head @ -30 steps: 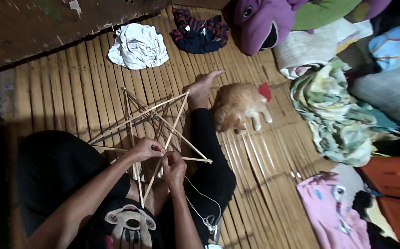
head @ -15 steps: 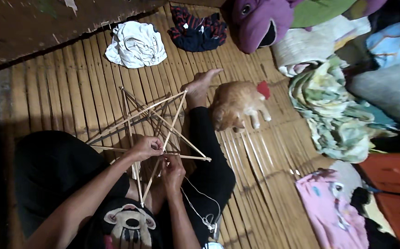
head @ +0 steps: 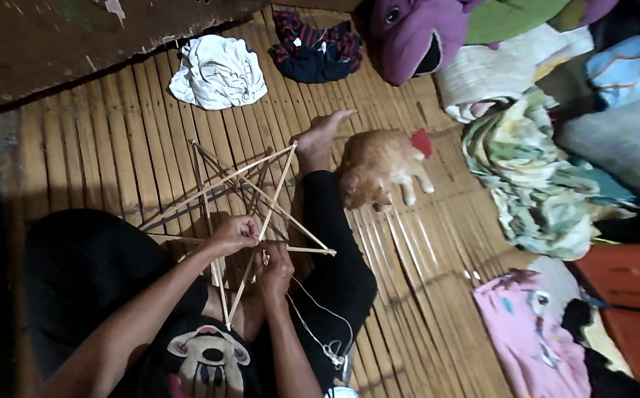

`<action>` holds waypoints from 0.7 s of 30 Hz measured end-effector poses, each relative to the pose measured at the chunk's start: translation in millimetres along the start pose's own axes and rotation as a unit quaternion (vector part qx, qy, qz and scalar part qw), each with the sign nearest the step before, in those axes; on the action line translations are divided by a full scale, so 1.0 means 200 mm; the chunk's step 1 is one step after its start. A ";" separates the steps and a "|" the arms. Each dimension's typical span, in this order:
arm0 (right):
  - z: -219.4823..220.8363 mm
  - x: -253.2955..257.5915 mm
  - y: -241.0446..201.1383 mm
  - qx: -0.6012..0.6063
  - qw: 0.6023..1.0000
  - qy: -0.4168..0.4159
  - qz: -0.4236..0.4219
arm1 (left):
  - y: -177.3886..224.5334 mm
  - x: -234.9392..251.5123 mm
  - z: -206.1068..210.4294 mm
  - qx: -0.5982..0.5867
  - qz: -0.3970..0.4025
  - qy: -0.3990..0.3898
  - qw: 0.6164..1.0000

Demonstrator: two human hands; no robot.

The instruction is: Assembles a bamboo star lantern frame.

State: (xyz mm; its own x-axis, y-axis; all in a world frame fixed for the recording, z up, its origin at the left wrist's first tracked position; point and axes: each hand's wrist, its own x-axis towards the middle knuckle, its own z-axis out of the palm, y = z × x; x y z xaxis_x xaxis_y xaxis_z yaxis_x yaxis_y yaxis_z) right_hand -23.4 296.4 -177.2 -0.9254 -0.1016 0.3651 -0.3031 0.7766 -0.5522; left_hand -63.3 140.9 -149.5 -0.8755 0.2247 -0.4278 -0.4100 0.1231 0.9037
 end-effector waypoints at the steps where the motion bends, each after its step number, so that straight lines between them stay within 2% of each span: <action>1: 0.01 0.00 0.00 -0.003 1.000 0.005 -0.006 | 0.00 0.00 0.00 -0.003 0.000 0.002 1.000; 5: 0.00 0.00 0.01 -0.012 1.000 0.013 -0.026 | 0.01 0.00 0.00 0.001 -0.005 -0.001 1.000; 9: 0.02 0.01 0.02 -0.034 0.993 0.060 -0.091 | 0.06 0.00 0.00 0.029 -0.045 -0.007 0.999; 13: 0.03 0.01 0.03 -0.049 0.986 0.078 -0.140 | 0.07 0.01 0.00 0.036 -0.051 -0.018 0.998; 17: 0.02 0.02 0.03 -0.039 0.986 0.075 -0.145 | 0.07 0.02 0.00 0.042 -0.057 -0.016 0.997; 21: 0.02 0.02 0.04 -0.021 0.991 0.055 -0.123 | 0.04 0.01 0.01 0.052 -0.027 -0.003 0.998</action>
State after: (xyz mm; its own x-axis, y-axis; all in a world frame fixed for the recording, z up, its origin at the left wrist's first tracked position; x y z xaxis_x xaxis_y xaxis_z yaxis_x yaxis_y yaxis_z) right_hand -29.3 299.0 -183.0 -0.7934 -0.2255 0.5653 -0.5054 0.7618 -0.4054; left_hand -67.8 144.2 -142.6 -0.8517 0.2206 -0.4754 -0.4269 0.2342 0.8734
